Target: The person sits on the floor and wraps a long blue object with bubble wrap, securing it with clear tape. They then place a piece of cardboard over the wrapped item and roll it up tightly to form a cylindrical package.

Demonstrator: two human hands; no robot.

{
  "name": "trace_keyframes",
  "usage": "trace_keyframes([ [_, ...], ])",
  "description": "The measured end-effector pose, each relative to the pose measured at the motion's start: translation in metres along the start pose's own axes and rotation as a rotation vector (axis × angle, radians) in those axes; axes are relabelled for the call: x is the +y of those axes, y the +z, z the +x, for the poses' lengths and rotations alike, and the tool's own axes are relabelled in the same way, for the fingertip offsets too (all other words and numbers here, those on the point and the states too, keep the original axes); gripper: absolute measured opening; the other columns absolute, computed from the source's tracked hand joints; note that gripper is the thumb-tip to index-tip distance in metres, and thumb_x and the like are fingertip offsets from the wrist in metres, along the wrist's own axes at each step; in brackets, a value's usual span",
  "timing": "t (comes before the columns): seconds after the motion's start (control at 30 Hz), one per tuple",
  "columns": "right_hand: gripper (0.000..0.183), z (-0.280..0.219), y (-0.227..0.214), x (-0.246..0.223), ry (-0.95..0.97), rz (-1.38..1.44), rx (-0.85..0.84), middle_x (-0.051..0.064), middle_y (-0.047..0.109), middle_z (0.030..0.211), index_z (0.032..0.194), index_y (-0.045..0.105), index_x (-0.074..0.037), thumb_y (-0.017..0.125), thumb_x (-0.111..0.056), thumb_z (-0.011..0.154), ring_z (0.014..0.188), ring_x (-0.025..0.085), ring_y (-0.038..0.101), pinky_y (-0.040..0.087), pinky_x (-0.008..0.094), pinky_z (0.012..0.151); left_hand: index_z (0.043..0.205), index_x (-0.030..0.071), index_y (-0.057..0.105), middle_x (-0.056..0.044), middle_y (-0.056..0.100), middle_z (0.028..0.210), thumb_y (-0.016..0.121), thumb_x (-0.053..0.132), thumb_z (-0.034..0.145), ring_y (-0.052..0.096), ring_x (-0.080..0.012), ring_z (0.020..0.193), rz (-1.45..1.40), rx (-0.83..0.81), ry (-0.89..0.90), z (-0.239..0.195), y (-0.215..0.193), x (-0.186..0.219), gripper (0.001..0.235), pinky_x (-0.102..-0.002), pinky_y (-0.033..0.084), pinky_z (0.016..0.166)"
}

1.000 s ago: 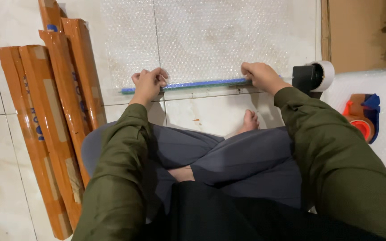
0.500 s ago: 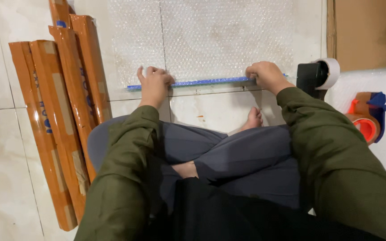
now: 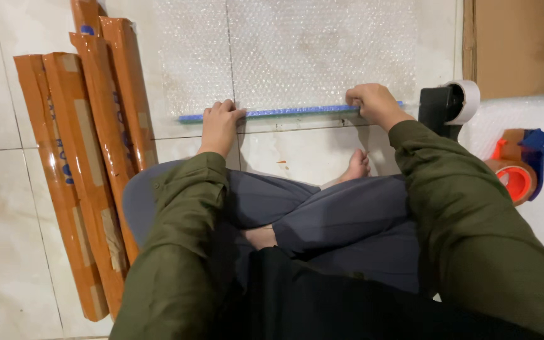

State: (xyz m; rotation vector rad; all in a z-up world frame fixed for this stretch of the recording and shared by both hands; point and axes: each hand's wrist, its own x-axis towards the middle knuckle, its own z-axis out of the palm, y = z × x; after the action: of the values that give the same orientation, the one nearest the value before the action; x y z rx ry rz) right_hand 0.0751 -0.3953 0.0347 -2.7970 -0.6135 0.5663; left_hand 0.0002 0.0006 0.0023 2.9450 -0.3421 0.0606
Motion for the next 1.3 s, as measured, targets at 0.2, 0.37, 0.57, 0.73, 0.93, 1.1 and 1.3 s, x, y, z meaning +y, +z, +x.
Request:
trace_keyframes([
  [0.2, 0.016, -0.008, -0.005, -0.005, -0.177, -0.290, 0.151, 0.000, 0.059, 0.075, 0.080, 0.059, -0.022, 0.051, -0.011, 0.089, 0.080, 0.024, 0.061, 0.052, 0.035, 0.074, 0.094, 0.036, 0.068, 0.007, 0.051, 0.089, 0.067, 0.030, 0.081, 0.050, -0.0151, 0.092, -0.039, -0.071, -0.085, 0.000, 0.010, -0.003, 0.014, -0.039, 0.036, 0.088],
  [0.37, 0.015, -0.013, 0.028, 0.015, -0.424, -0.485, 0.481, -0.004, 0.046, 0.076, 0.079, 0.053, -0.023, 0.049, -0.014, 0.090, 0.072, 0.015, 0.053, 0.046, 0.026, 0.060, 0.095, 0.036, 0.069, 0.006, 0.052, 0.088, 0.068, 0.029, 0.081, 0.051, -0.0158, 0.092, -0.035, -0.080, -0.089, 0.002, 0.002, 0.000, 0.016, -0.039, 0.037, 0.086],
  [0.57, 0.011, -0.031, 0.022, -0.002, -0.470, -0.691, 0.446, -0.005, 0.046, 0.069, 0.073, 0.050, -0.019, 0.060, -0.019, 0.076, 0.069, 0.010, 0.054, 0.048, 0.019, 0.057, 0.094, 0.034, 0.069, 0.005, 0.052, 0.089, 0.068, 0.030, 0.082, 0.052, -0.0165, 0.091, -0.033, -0.077, -0.079, 0.003, -0.002, 0.001, 0.013, -0.038, 0.040, 0.084],
  [0.73, 0.012, -0.027, 0.030, 0.002, -0.503, -0.756, 0.534, -0.006, 0.046, 0.065, 0.073, 0.051, -0.020, 0.059, -0.016, 0.079, 0.069, 0.010, 0.054, 0.048, 0.017, 0.056, 0.096, 0.033, 0.070, 0.006, 0.053, 0.089, 0.070, 0.028, 0.080, 0.052, -0.0166, 0.092, -0.057, -0.100, -0.097, 0.005, -0.007, 0.002, 0.016, -0.040, 0.040, 0.086],
  [0.93, 0.012, -0.027, 0.026, 0.001, -0.416, -0.684, 0.489, -0.008, 0.052, 0.067, 0.074, 0.053, -0.022, 0.061, -0.018, 0.082, 0.070, 0.008, 0.056, 0.047, 0.017, 0.059, 0.094, 0.032, 0.068, 0.006, 0.051, 0.091, 0.071, 0.027, 0.079, 0.051, -0.0175, 0.094, -0.098, -0.088, -0.107, 0.007, 0.001, -0.002, 0.017, -0.042, 0.037, 0.088],
  [1.1, 0.008, -0.028, 0.020, 0.000, -0.333, -0.622, 0.468, -0.011, 0.055, 0.070, 0.078, 0.054, -0.024, 0.062, -0.022, 0.081, 0.073, 0.006, 0.058, 0.050, 0.017, 0.062, 0.092, 0.030, 0.068, 0.006, 0.046, 0.098, 0.070, 0.027, 0.079, 0.044, -0.0187, 0.104, -0.124, -0.048, -0.118, 0.010, -0.004, -0.001, 0.014, -0.043, 0.032, 0.095],
  [1.3, 0.011, -0.028, 0.008, -0.011, -0.284, -0.587, 0.426, -0.011, 0.054, 0.072, 0.080, 0.054, -0.025, 0.063, -0.024, 0.086, 0.076, 0.008, 0.059, 0.051, 0.019, 0.065, 0.093, 0.034, 0.068, 0.005, 0.045, 0.094, 0.068, 0.028, 0.082, 0.044, -0.0194, 0.099, -0.165, -0.105, -0.205, 0.010, -0.014, 0.002, 0.013, -0.047, 0.029, 0.092],
])
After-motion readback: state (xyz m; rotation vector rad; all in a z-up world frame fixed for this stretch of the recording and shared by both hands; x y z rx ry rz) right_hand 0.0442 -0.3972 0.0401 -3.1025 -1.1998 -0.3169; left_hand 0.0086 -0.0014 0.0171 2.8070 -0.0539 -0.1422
